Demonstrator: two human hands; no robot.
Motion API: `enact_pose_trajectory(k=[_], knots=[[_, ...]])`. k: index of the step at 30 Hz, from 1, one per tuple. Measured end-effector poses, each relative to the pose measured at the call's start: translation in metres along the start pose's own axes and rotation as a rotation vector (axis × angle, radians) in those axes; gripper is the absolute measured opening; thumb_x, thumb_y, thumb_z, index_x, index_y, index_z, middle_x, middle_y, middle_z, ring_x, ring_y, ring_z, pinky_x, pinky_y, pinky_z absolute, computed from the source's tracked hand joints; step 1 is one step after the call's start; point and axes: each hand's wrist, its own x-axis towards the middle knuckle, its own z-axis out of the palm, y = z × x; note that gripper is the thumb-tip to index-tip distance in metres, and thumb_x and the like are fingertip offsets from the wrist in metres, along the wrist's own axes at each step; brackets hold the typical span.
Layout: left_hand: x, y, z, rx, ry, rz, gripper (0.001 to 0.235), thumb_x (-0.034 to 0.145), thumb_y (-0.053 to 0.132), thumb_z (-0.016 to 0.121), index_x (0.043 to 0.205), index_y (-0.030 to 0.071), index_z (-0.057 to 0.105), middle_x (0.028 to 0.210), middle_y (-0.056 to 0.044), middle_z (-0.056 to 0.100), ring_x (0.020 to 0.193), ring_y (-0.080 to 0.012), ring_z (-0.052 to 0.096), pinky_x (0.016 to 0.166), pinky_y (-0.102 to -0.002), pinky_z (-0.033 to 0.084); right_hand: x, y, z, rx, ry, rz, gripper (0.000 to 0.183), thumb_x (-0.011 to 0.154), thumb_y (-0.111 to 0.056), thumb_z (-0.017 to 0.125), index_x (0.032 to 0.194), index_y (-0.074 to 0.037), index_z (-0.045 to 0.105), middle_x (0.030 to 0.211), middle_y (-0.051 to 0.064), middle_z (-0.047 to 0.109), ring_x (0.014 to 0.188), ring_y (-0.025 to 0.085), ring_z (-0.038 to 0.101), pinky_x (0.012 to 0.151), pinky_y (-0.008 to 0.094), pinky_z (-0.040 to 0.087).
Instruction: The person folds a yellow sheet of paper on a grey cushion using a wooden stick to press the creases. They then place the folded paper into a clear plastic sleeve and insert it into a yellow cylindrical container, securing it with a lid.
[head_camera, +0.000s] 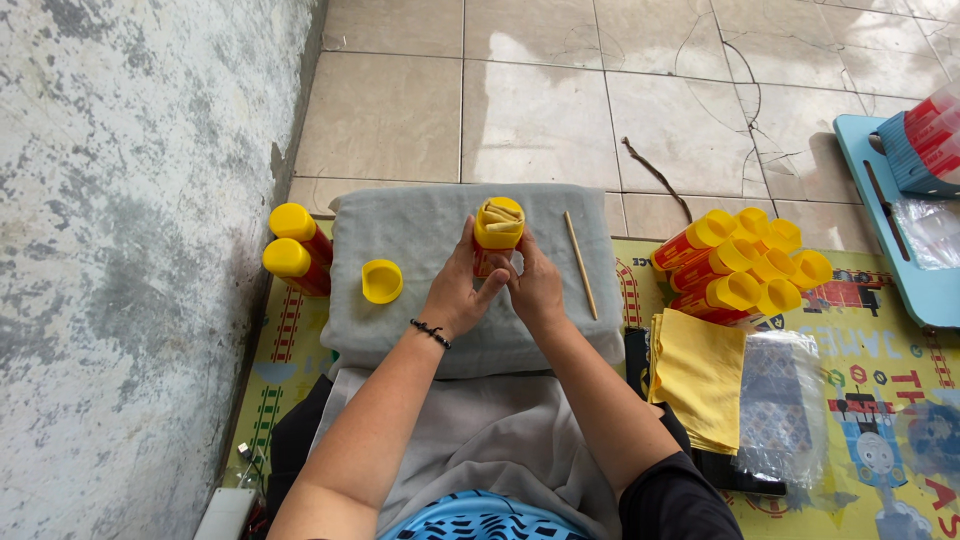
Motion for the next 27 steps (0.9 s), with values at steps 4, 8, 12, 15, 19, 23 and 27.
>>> enact_pose_trajectory(k=[4, 8, 12, 15, 19, 23, 27], knots=[[-0.004, -0.019, 0.004, 0.079, 0.005, -0.004, 0.119, 0.086, 0.086, 0.036, 0.162, 0.004, -0.004, 0.163, -0.027, 0.026, 0.150, -0.0399, 0.031, 0.121, -0.050, 0.034, -0.017, 0.017, 0.009, -0.101, -0.054, -0.047, 0.095, 0.097, -0.069, 0.045, 0.161, -0.002, 0.027, 0.124, 0.029, 0.064, 0.119, 0.046, 0.061, 0.104, 0.054, 0.048], [-0.036, -0.041, -0.010, 0.421, 0.167, 0.106, 0.117, 0.089, 0.084, 0.039, 0.164, 0.003, 0.001, 0.169, -0.024, 0.008, 0.156, -0.0394, 0.012, 0.123, -0.058, 0.014, -0.055, -0.003, 0.006, -0.369, -0.385, 0.362, 0.114, 0.090, -0.077, 0.049, 0.163, 0.002, 0.009, 0.167, 0.028, 0.008, 0.155, 0.044, 0.003, 0.121, 0.062, 0.009], [-0.069, -0.065, -0.042, 0.606, 0.275, 0.041, 0.113, 0.091, 0.081, 0.040, 0.164, 0.001, 0.007, 0.169, -0.026, 0.005, 0.156, -0.0405, 0.010, 0.120, -0.064, 0.012, -0.088, -0.043, 0.004, -0.447, -0.507, 0.241, 0.108, 0.096, -0.076, 0.040, 0.162, 0.005, 0.013, 0.167, 0.032, 0.006, 0.156, 0.046, -0.004, 0.121, 0.062, -0.003], [-0.080, -0.099, -0.056, 0.584, 0.313, -0.055, 0.108, 0.095, 0.079, 0.036, 0.163, 0.000, 0.008, 0.168, -0.026, 0.010, 0.156, -0.0397, 0.013, 0.119, -0.065, 0.012, -0.093, -0.077, 0.016, -0.393, -0.627, 0.109, 0.104, 0.097, -0.074, 0.040, 0.163, 0.003, 0.012, 0.169, 0.028, 0.007, 0.157, 0.043, -0.003, 0.121, 0.059, -0.002], [-0.072, -0.108, -0.079, 0.373, 0.193, -0.178, 0.101, 0.096, 0.080, 0.021, 0.164, 0.007, 0.005, 0.170, -0.018, 0.008, 0.157, -0.0323, 0.012, 0.119, -0.066, 0.002, -0.094, -0.096, 0.060, -0.453, -0.631, -0.040, 0.102, 0.097, -0.072, 0.041, 0.164, -0.001, 0.010, 0.170, 0.023, 0.007, 0.158, 0.038, 0.000, 0.122, 0.057, 0.001], [-0.059, -0.132, -0.091, 0.292, 0.073, -0.238, 0.097, 0.094, 0.083, 0.010, 0.166, 0.017, 0.009, 0.170, -0.010, 0.016, 0.156, -0.0239, 0.018, 0.120, -0.065, -0.006, -0.083, -0.112, 0.090, -0.421, -0.594, -0.066, 0.103, 0.096, -0.074, 0.038, 0.165, -0.005, 0.004, 0.171, 0.020, 0.009, 0.158, 0.034, 0.004, 0.123, 0.058, 0.004], [-0.061, -0.125, -0.094, 0.279, -0.010, -0.268, 0.098, 0.092, 0.085, 0.006, 0.165, 0.021, 0.012, 0.169, -0.006, 0.022, 0.155, -0.0199, 0.022, 0.120, -0.063, -0.010, -0.080, -0.123, 0.102, -0.347, -0.572, 0.039, 0.096, 0.100, -0.069, 0.034, 0.165, -0.005, 0.004, 0.171, 0.019, 0.008, 0.158, 0.032, 0.002, 0.122, 0.060, -0.002]])
